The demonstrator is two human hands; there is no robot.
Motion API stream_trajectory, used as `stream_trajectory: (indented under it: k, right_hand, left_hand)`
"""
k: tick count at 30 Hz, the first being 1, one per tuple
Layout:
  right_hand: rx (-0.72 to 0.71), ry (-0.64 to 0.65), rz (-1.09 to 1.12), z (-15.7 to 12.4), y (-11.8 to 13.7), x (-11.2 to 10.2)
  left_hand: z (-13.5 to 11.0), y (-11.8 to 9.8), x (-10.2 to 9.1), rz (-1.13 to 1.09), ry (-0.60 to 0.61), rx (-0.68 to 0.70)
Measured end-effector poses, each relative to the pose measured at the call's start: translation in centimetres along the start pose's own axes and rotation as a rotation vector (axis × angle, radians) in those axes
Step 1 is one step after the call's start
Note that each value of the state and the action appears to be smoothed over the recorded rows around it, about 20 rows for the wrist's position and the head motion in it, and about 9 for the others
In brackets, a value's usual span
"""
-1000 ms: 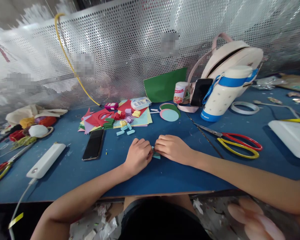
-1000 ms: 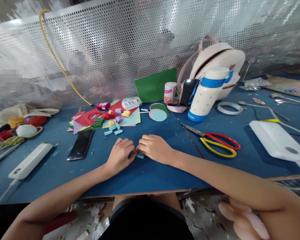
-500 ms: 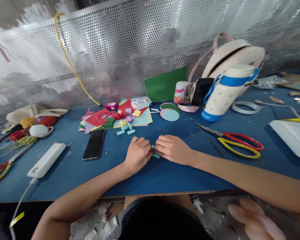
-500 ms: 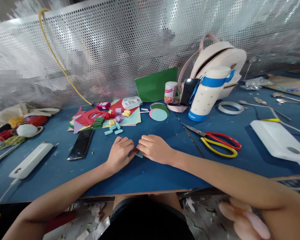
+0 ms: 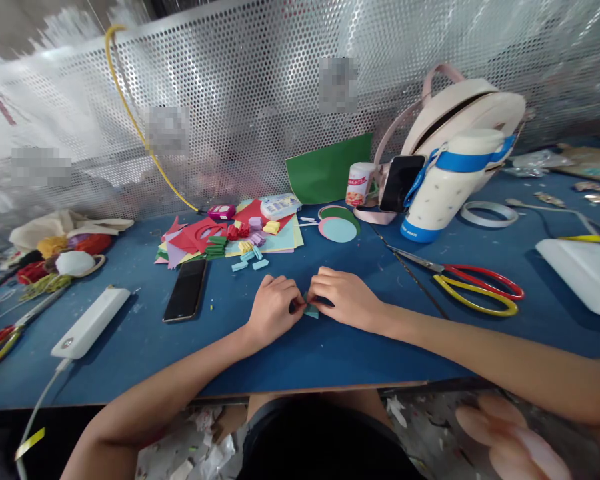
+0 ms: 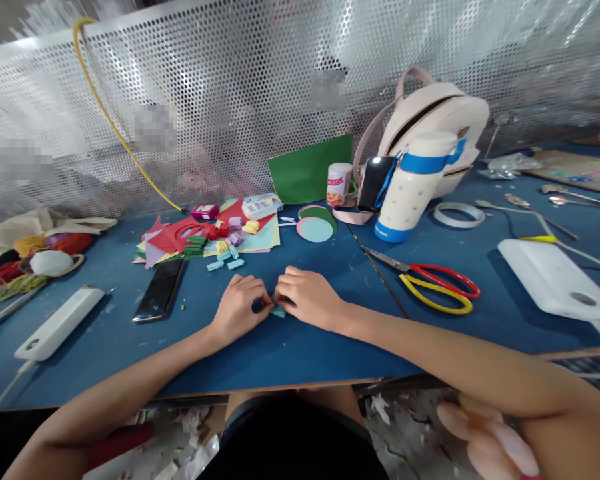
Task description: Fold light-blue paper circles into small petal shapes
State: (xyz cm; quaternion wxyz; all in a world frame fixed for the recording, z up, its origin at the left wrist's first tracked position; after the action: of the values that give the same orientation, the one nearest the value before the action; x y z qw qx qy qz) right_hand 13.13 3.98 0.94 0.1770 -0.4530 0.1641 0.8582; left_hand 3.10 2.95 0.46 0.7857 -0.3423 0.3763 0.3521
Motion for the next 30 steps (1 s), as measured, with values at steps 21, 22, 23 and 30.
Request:
stream_trajectory:
  k: [21, 22, 23, 30]
  right_hand:
    - [-0.265, 0.039, -0.212, -0.9, 1.4, 0.6]
    - [-0.265, 0.043, -0.218, -0.9, 1.4, 0.7]
    - [-0.266, 0.047, -0.226, -0.9, 1.4, 0.7]
    - [-0.272, 0.045, -0.267, -1.0, 1.5, 0.7]
  left_hand:
    - [0.3, 1.8, 0.2, -0.180, 0.288, -0.150]
    - [0.4, 1.9, 0.2, -0.182, 0.292, -0.147]
    - [0.4, 1.9, 0.2, -0.177, 0.289, -0.144]
    - [0.1, 1.1, -0.1, -0.063, 0.191, -0.079]
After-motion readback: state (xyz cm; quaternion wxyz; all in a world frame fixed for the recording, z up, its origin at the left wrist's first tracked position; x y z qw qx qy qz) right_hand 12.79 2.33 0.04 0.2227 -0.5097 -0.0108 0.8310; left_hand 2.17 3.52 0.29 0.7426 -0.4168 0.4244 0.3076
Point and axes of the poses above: each hand's wrist, its own z-axis towards the middle knuckle, its own x-axis out of the palm, y = z × x, the point moved 8 cm from there along z, towards the middle knuckle, and after that the axes turned 9 degrees about -y, right-handed, at the moved point
